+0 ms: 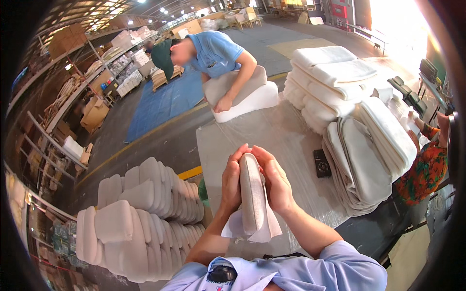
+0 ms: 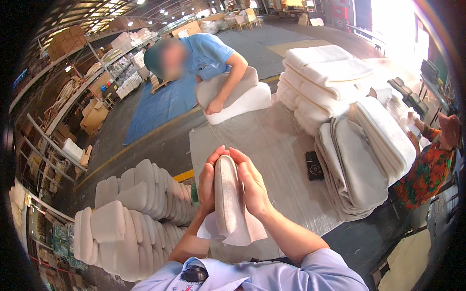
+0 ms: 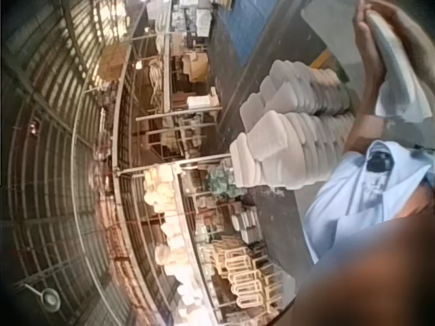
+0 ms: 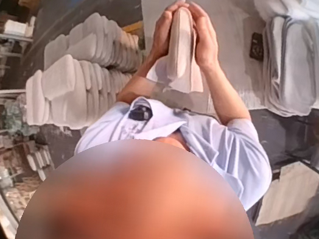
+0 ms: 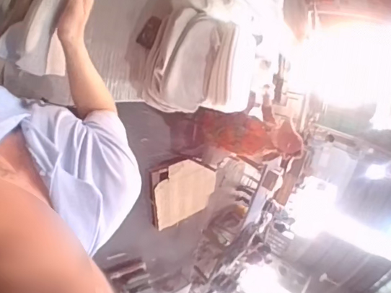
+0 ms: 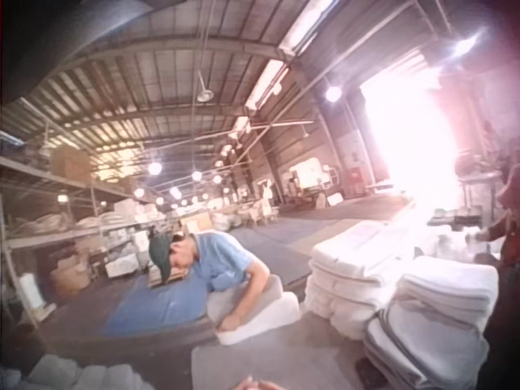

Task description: The person inserts white foam pads into gray fabric covers at a worktable. The person repeatedly picks up a foam pad, aligns it with a cover, and pushes it inside, then places the finished unit on a stack. Coworkers perform similar tasks nearby.

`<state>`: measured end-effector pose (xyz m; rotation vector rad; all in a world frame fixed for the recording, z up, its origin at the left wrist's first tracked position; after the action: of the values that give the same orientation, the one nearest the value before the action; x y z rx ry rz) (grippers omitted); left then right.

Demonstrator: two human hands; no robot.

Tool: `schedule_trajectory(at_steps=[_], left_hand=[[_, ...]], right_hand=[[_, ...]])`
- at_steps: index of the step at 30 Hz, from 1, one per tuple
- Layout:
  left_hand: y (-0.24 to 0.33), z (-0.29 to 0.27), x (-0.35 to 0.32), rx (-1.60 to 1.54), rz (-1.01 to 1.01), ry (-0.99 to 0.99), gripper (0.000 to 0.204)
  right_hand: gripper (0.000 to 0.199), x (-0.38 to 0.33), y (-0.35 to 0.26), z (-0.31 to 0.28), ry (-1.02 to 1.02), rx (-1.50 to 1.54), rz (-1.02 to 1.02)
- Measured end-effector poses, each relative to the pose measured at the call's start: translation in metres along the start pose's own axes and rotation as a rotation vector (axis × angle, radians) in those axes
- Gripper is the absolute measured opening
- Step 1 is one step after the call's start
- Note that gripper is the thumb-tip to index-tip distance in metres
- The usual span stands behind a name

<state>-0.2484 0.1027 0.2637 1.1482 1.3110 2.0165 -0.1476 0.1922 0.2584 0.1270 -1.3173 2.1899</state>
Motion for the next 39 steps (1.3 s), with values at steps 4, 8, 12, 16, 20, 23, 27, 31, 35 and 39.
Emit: schedule_trajectory(at_steps=[4,8,12,16,20,23,27,31,35,39], left_hand=[[-0.015,-0.008,-0.024,-0.007,-0.076,0.144,0.063],[-0.006,0.000,-0.033,0.024,-0.041,0.108,0.063],[-0.007,0.003,-0.052,-0.299,-0.071,0.104,0.064],[-0.050,-0.033,-0.076,-0.479,-0.298,0.162,0.066],[-0.082,-0.072,-0.078,-0.300,-0.333,0.170,0.059],[-0.085,-0.098,-0.078,0.021,-0.466,0.303,0.060],[-0.032,-0.063,-0.069,0.705,-0.135,0.234,0.051],[0.020,-0.004,-0.084,1.368,0.217,0.155,0.043],[-0.042,0.009,-0.124,1.392,0.002,-0.123,0.030],[-0.049,-0.017,-0.165,1.434,-0.051,-0.228,0.029]], right_hand=[[0.096,-0.009,-0.019,0.026,-0.188,-0.505,-0.016],[0.122,-0.024,-0.013,0.027,-0.204,-0.479,0.007],[0.125,-0.044,0.000,0.035,-0.219,-0.501,-0.037],[0.124,-0.047,0.002,0.051,-0.261,-0.559,0.024],[0.119,-0.048,-0.011,0.069,-0.366,-0.405,0.150],[0.115,-0.055,-0.043,0.069,-0.409,-0.283,0.274],[0.109,-0.071,-0.091,0.014,-0.460,-0.304,0.329],[0.072,-0.104,-0.088,-0.041,-0.260,-0.990,0.353],[0.065,-0.169,0.017,-0.119,-0.171,-0.816,0.428],[0.064,-0.204,0.047,-0.137,-0.104,-0.819,0.408]])
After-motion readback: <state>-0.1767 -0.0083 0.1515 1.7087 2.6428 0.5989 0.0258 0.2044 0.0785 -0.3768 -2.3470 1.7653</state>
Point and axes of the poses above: each hand's wrist, its own x-axis towards the middle knuckle, its own z-axis out of the palm, y = z × x, the point moved 4 cm from there along x, towards the middle knuckle, and after that the axes turned 4 degrees about -y, right-handed, at the moved point
